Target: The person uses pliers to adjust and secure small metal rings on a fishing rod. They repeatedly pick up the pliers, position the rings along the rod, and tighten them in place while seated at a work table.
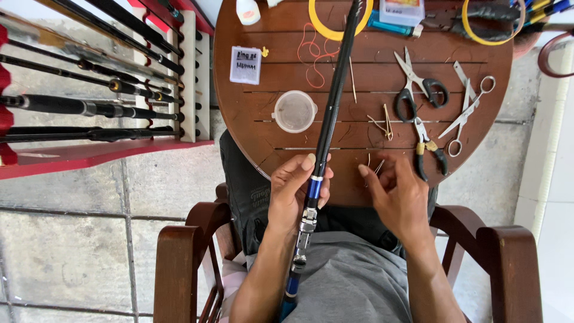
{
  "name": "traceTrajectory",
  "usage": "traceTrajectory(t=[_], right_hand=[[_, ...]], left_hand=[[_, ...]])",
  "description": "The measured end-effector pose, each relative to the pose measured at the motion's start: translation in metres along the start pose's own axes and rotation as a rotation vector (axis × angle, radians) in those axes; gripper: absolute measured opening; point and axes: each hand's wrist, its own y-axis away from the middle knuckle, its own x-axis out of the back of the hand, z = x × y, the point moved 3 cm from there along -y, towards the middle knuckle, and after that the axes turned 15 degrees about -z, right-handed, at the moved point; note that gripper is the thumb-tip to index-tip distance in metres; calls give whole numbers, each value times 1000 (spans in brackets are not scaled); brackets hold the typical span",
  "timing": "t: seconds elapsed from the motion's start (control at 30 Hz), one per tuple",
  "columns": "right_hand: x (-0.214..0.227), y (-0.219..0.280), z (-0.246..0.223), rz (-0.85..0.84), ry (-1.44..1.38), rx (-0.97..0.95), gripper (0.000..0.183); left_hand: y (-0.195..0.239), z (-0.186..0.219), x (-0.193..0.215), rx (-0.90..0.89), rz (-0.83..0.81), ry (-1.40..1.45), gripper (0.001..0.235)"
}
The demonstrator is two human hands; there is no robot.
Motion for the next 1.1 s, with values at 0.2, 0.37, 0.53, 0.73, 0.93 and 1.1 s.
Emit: traceTrajectory(t=[0.2, 0.37, 0.53, 0.73, 0.93, 1.1], right_hand=[[-1, 16, -42, -167, -158, -23, 22], [-5, 36, -78, -520, -268, 249, 27], [12, 50, -118, -705, -512, 305, 53], [27, 67, -121, -746, -864, 58, 53], [61, 68, -146, -646, -1174, 78, 53], [95, 66, -174, -578, -1346, 131, 61]], left_hand=[[-12, 21, -2, -18, 46, -86, 32], [-24, 53, -30, -81, 4, -97, 29], [-44, 77, -54, -220, 78, -211, 40], [-74, 92, -90, -324, 101, -98, 29], [-91, 102, -133, -379, -17, -156, 47], [-94, 110, -174, -425, -13, -200, 33]])
